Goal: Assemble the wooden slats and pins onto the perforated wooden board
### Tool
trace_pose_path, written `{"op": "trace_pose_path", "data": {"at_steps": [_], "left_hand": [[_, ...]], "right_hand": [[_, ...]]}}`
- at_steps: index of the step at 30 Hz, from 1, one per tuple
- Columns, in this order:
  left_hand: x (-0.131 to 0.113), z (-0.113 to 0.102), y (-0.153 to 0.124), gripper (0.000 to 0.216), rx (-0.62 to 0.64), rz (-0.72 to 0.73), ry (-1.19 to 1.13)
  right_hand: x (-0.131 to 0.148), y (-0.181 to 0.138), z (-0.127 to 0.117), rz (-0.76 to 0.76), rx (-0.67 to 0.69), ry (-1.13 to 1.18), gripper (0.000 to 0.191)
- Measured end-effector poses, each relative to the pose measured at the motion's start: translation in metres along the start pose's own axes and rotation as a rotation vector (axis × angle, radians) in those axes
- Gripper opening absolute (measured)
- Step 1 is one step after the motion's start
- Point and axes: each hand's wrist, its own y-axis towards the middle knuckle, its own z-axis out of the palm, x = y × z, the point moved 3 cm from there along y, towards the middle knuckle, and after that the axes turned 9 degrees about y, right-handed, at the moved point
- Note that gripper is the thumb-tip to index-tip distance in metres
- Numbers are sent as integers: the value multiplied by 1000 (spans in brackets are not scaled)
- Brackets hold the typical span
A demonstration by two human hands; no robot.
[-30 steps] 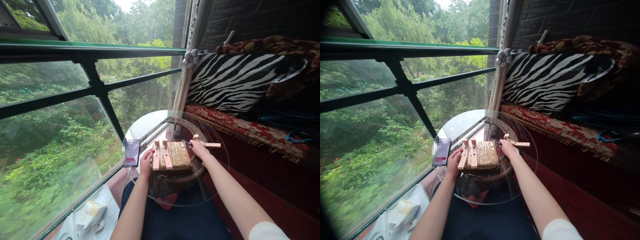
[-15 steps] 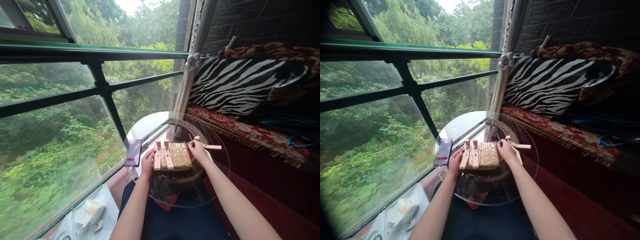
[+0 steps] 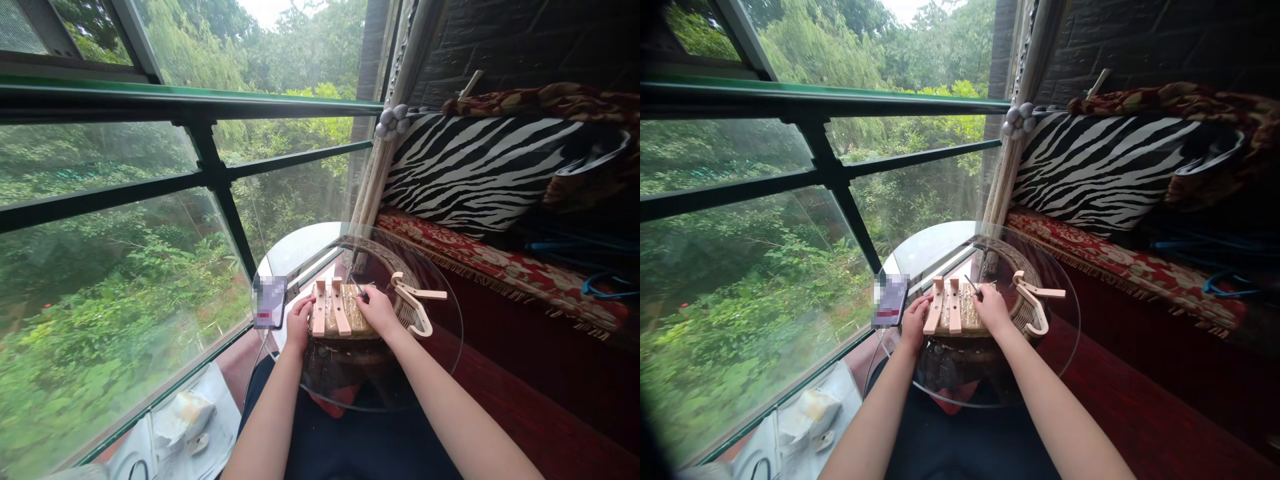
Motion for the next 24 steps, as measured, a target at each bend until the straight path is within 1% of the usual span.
{"op": "trace_pose_path", "data": {"at_steps": [5, 7, 10, 13, 17, 20, 24], "left_hand": [[0, 1, 1, 31, 10, 29, 7], [-4, 1, 0, 29, 13, 54, 14], [-17, 1, -1, 23, 62, 84, 60], [-35, 3, -1, 23, 150, 92, 176], [-53, 6, 11, 29, 203, 109, 370], [-53, 10, 23, 35, 256, 84, 411], [-48, 15, 33, 41, 267, 64, 477]], "right_hand": [[-1, -4, 2, 10, -65, 57, 14], [-3, -4, 3, 22, -97, 75, 15], [-6, -3, 2, 62, -134, 129, 14], [-9, -2, 1, 121, -154, 184, 14], [-12, -3, 1, 149, -157, 243, 16], [-13, -3, 3, 141, -155, 263, 15], [-12, -3, 5, 126, -159, 294, 15]]}}
